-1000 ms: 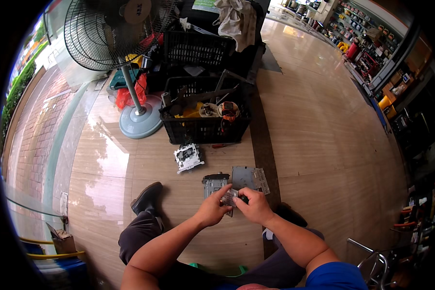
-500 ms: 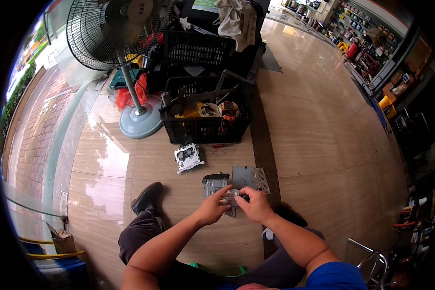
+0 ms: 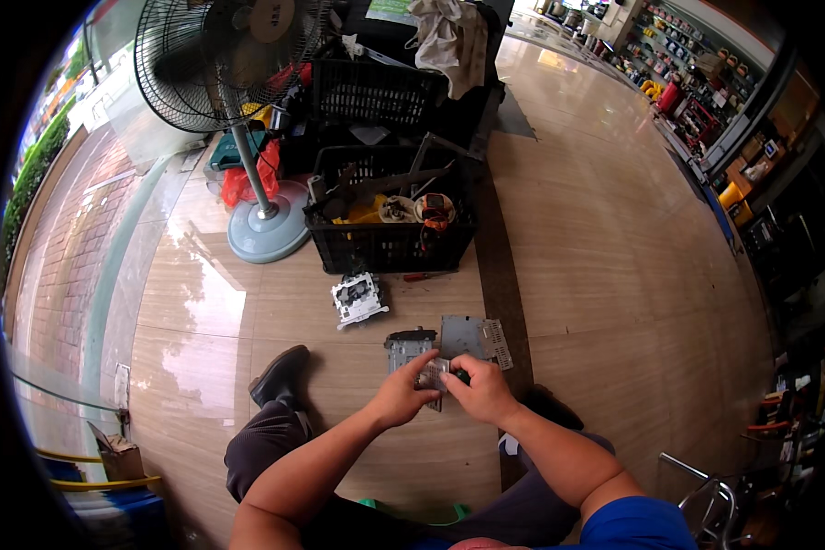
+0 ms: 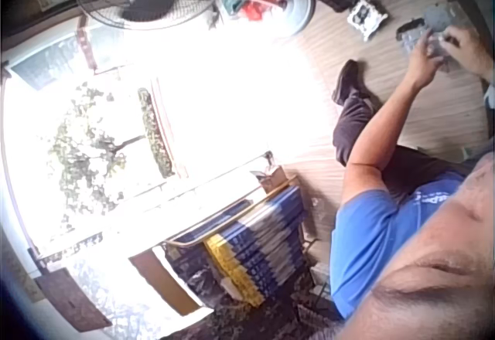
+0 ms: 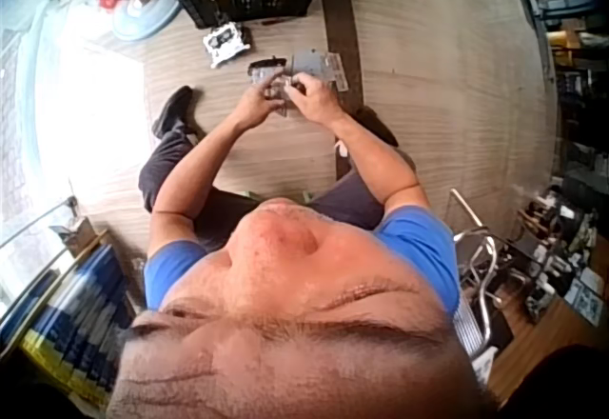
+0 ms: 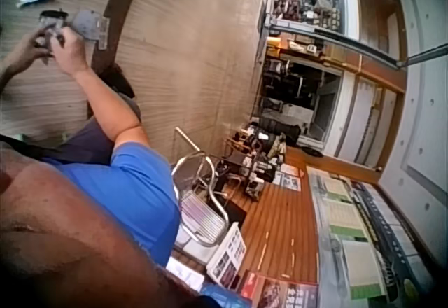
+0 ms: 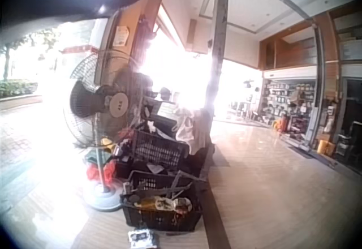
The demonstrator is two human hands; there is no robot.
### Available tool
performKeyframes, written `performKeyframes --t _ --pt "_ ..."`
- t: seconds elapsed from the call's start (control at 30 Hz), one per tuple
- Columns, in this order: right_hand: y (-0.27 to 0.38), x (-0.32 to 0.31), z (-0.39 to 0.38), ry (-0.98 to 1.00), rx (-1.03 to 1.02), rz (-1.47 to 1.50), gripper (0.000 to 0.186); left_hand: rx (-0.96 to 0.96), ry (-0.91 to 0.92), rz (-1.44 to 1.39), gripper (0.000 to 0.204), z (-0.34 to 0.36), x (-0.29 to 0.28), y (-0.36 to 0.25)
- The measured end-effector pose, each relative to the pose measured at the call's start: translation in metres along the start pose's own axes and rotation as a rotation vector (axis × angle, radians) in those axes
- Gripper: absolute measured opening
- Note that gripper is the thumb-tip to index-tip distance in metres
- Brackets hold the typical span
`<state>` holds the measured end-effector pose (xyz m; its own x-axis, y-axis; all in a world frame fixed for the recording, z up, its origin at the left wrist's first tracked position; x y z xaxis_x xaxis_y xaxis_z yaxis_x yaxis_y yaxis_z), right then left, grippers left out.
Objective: The person disassembles a metal electronic component by hand using a screwdriver and removing internal metal parts.
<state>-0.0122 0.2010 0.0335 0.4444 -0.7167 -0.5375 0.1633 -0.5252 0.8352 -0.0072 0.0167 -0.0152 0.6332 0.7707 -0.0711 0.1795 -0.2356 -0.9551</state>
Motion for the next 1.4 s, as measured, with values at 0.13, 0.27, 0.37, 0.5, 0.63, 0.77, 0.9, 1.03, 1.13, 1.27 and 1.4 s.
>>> performKeyframes --t 0.13,0.27,0.37,0.5,0.63,0.77,0.9,1.03,1.13,1.27,1.4 --pt "0.009 -0.001 0.006 -0.006 0.016 -0.002 0.021 -0.034 -0.02 0.005 0.065 -0.001 -0.007 -0.001" --pt "0.013 0.004 0.014 -0.027 -0.035 -0.012 0.021 0.002 -0.069 -0.098 0.06 0.003 -0.011 0.015" --pt "0.015 0.006 0.018 -0.025 -0.047 -0.042 0.022 -0.062 -0.117 -0.029 0.059 -0.001 -0.011 0.011" --pt "0.011 0.01 0.023 -0.021 -0.053 -0.024 0.021 -0.093 -0.145 0.012 0.062 -0.004 -0.011 0.01" --pt "0.011 0.012 0.026 -0.014 -0.049 -0.025 0.021 -0.052 -0.153 0.033 0.072 -0.009 -0.013 0.007" --pt "0.01 0.014 0.026 -0.006 -0.053 -0.021 0.021 -0.034 -0.152 0.001 0.078 -0.012 -0.013 0.009" --pt "0.012 0.014 0.026 0.024 -0.069 -0.026 0.022 -0.037 -0.166 0.001 0.078 -0.015 -0.013 0.013" --pt "0.011 0.016 0.026 0.035 -0.076 -0.031 0.021 -0.065 -0.184 0.033 0.078 -0.017 -0.013 0.013" --pt "0.013 0.013 0.026 0.024 -0.072 -0.016 0.019 -0.076 -0.184 0.045 0.077 -0.014 -0.012 0.008" --pt "0.013 0.008 0.025 0.009 -0.075 0.009 0.018 -0.04 -0.195 0.021 0.077 -0.004 -0.007 0.009" --pt "0.009 0.004 0.024 -0.033 -0.08 -0.002 0.018 -0.001 -0.215 0.062 0.077 0.004 -0.001 0.008"
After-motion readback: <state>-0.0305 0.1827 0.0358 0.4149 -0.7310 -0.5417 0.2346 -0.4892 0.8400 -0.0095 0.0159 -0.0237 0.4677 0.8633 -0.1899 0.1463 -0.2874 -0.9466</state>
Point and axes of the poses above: each hand's wrist, its own z-axis towards the middle knuckle, its own x-axis out of the palm, y = z × x, the point moved 2 cm from there along z, towards the middle knuckle, and after that the axes turned 15 degrees about y, right-handed, at the moved point
